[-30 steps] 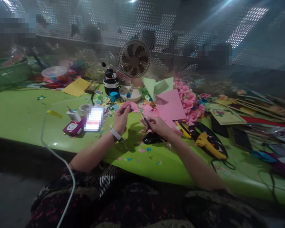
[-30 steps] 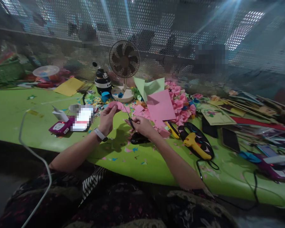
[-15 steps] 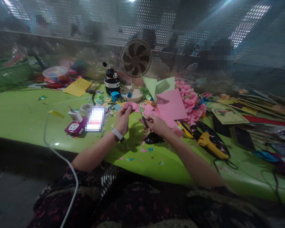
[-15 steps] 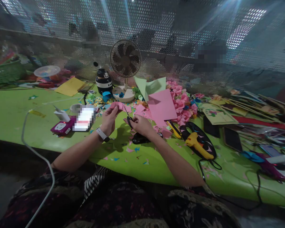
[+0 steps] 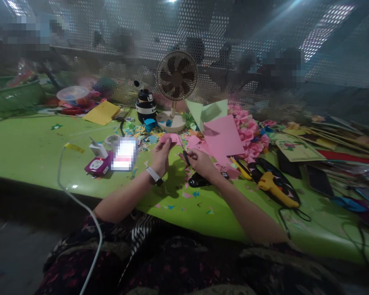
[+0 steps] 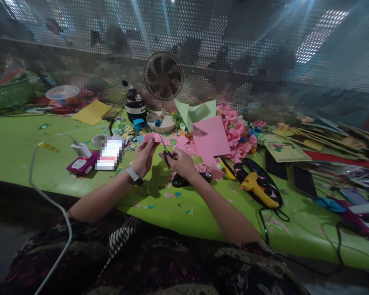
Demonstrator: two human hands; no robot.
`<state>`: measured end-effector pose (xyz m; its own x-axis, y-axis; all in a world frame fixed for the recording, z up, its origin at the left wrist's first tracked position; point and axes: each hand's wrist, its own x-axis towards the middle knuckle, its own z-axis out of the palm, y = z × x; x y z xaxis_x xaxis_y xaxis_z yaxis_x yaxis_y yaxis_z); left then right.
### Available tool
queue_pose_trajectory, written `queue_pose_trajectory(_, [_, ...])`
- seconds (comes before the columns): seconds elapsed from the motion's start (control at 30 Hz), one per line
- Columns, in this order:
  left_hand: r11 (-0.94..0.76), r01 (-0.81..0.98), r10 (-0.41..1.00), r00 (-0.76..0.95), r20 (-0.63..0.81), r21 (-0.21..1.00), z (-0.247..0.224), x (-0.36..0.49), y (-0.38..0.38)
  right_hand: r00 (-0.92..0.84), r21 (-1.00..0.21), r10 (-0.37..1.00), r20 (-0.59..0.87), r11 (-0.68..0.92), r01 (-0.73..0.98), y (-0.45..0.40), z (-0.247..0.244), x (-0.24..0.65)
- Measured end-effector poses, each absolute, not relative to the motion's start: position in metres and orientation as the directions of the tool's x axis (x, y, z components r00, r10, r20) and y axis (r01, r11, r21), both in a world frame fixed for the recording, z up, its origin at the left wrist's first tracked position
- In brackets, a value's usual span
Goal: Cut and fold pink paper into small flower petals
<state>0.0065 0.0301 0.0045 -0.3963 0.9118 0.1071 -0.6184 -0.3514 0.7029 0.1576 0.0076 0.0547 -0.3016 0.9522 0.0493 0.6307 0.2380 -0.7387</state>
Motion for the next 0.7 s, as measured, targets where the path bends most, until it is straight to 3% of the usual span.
queue_pose_trajectory(0.27, [-0.279, -0.702, 0.94, -0.339, 0.036, 0.655, 0.0049, 0.0085, 0.0277, -0.296, -0.77, 0.953, 0.061, 0.233, 0.593, 0.0059, 0.0542, 0.1588])
queue_pose_trajectory(0.7, [-0.328, -0.68, 0.932, -0.347, 0.107, 0.655, 0.0072, 0.0079, 0.0261, -0.287, -0.821, 0.958, 0.021, 0.18, 0.542, 0.0, 0.0605, 0.1608])
